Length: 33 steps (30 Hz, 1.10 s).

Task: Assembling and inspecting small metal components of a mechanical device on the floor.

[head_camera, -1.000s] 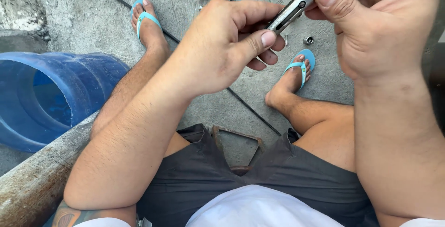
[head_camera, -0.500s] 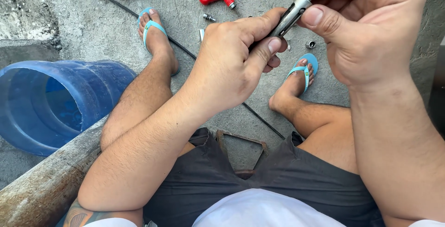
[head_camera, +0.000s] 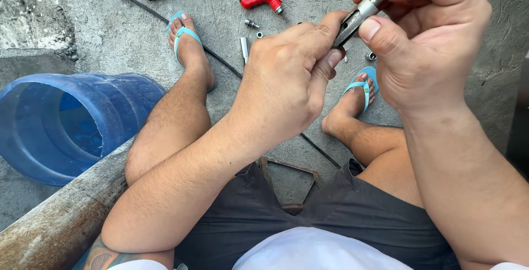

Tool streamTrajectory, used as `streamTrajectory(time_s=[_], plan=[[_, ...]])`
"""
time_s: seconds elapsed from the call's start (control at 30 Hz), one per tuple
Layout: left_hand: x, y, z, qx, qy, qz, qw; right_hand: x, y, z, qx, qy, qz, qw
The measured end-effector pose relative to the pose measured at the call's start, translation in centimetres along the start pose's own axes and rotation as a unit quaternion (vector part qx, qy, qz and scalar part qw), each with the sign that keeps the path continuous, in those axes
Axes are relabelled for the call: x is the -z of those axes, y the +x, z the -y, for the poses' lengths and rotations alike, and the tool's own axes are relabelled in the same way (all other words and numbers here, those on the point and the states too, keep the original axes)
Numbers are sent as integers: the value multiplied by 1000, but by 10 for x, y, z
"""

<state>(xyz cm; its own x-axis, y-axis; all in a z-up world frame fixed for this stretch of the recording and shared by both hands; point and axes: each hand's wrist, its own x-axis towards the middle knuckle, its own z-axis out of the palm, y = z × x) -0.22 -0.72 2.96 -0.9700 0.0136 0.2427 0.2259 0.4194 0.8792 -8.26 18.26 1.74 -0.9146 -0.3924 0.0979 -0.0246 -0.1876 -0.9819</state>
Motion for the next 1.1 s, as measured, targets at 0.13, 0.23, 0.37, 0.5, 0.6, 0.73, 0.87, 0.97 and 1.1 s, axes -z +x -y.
streamTrajectory(time_s=[0.13,0.23,0.37,0.5,0.6,0.73,0.87,0.97,1.1], plan=[[4,0,0,0,-11,-1,1000,-4,-3,-2,17,-7,11,1000],[8,3,-1,27,-48,1,998,-5,-4,-1,-2,2,4,1000],[11,3,10,52,-84,11,995,-6,-3,2,-25,-11,40,999],[8,0,14,27,-86,8,996,-6,1,2,-54,-49,52,996],[13,7,3,18,-17,23,999,-5,6,6,-47,-77,57,994],[4,4,9,76,-39,61,994,11,7,3,3,-153,93,984],[2,7,6,111,-74,88,987,26,7,1,99,-317,166,929],[-2,4,12,91,-59,83,991,26,14,2,156,-340,194,907],[1,6,11,70,-15,93,993,29,17,-1,237,-407,211,856]])
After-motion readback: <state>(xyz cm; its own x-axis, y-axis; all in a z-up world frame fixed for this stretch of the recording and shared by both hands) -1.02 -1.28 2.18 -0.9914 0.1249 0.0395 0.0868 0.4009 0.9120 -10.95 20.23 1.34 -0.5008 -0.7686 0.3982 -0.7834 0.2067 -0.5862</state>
